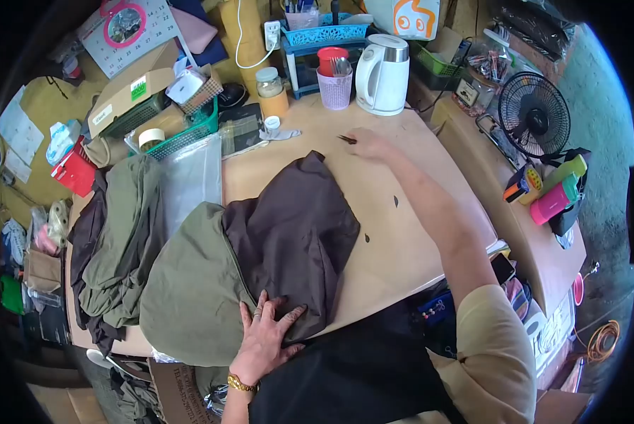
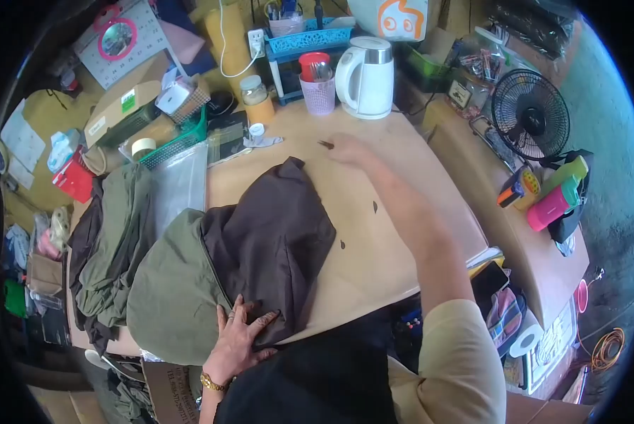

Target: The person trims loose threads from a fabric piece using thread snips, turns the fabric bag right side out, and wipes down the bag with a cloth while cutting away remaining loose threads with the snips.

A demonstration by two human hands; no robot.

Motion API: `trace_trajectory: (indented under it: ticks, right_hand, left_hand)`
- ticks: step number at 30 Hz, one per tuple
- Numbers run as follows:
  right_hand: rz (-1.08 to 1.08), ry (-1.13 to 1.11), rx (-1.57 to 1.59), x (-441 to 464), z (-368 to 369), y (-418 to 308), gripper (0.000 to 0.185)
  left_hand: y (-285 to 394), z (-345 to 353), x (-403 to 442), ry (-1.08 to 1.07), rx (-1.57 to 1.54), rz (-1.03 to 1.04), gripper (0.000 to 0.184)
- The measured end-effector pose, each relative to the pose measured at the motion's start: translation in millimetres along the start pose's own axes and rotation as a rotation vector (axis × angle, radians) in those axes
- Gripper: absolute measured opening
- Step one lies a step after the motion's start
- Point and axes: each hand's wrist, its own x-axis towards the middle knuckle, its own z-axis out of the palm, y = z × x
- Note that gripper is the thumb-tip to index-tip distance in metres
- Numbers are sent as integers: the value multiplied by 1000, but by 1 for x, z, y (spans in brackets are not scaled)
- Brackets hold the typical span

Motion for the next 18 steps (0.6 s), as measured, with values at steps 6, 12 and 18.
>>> trace_trajectory:
  ticks: [6, 12, 18]
  right_hand:
    - [-5, 249, 11, 3, -3, -68, 44]
    - [-213, -180, 72, -55, 7, -85, 30]
    - [-4, 67, 1097, -87, -4, -48, 34]
  left_hand:
    - [-4, 3, 0, 16, -30, 12, 72]
    - [-6, 7, 3, 36, -22, 19, 72]
    - [-7, 13, 7, 52, 28, 39, 74]
